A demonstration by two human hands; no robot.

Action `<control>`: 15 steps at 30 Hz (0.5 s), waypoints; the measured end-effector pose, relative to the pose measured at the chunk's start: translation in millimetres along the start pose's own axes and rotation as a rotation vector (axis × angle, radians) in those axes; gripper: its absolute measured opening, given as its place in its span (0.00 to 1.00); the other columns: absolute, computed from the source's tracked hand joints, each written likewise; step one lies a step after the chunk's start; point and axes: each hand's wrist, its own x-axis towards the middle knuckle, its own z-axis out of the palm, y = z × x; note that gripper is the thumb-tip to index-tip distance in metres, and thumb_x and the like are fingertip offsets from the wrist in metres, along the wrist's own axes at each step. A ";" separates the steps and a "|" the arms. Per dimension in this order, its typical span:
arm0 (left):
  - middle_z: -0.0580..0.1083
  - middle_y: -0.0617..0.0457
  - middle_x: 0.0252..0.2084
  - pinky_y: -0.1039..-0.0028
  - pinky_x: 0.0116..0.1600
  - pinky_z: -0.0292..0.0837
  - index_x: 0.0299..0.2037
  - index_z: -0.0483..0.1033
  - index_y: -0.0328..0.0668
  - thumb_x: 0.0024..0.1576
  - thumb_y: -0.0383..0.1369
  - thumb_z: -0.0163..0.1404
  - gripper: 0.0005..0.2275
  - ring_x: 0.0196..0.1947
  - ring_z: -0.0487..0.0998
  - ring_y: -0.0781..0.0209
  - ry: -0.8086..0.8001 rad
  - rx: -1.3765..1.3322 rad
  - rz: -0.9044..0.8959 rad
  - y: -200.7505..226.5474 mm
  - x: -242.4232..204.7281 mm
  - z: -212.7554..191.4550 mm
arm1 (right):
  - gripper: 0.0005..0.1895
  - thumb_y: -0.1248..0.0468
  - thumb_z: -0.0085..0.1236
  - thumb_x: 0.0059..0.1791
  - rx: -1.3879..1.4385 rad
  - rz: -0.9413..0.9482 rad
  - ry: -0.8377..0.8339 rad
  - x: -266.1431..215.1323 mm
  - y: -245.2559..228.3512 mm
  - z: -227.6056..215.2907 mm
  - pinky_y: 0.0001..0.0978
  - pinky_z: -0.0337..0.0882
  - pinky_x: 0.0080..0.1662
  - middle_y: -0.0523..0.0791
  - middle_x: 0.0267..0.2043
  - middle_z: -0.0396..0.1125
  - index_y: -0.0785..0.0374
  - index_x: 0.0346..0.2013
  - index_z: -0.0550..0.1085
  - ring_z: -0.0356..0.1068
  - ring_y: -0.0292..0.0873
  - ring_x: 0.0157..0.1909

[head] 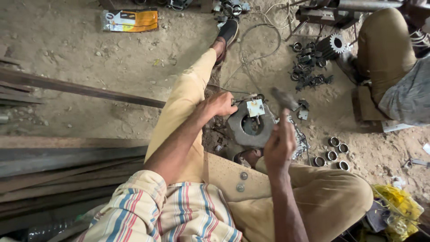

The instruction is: The person sits on the floor in a workshop and uses a hammer to strike a small metal piece held in a vise. The person repeatedly adjusts the metal piece and continues hammering it throughout the video.

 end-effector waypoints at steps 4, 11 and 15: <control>0.78 0.29 0.43 0.55 0.52 0.75 0.44 0.80 0.31 0.48 0.44 0.59 0.22 0.47 0.80 0.36 0.030 0.014 0.034 1.5 3.4 1.3 | 0.37 0.77 0.41 0.51 -0.175 0.335 -0.579 7.1 -9.6 3.2 0.45 0.74 0.37 0.56 0.42 0.70 0.50 0.74 0.61 0.73 0.52 0.34; 0.78 0.33 0.46 0.54 0.53 0.75 0.46 0.81 0.35 0.50 0.45 0.58 0.21 0.50 0.79 0.37 -0.011 0.048 -0.052 0.1 -0.6 2.9 | 0.34 0.74 0.41 0.53 0.094 0.195 -0.446 6.0 -12.5 2.5 0.50 0.71 0.53 0.61 0.62 0.66 0.60 0.76 0.55 0.72 0.62 0.54; 0.79 0.34 0.43 0.55 0.53 0.76 0.43 0.82 0.36 0.51 0.44 0.56 0.19 0.48 0.81 0.39 -0.022 -0.018 0.011 -11.4 7.5 14.2 | 0.30 0.73 0.40 0.57 0.102 0.119 -0.479 10.6 -4.9 -0.8 0.50 0.67 0.62 0.60 0.71 0.60 0.60 0.75 0.57 0.65 0.63 0.67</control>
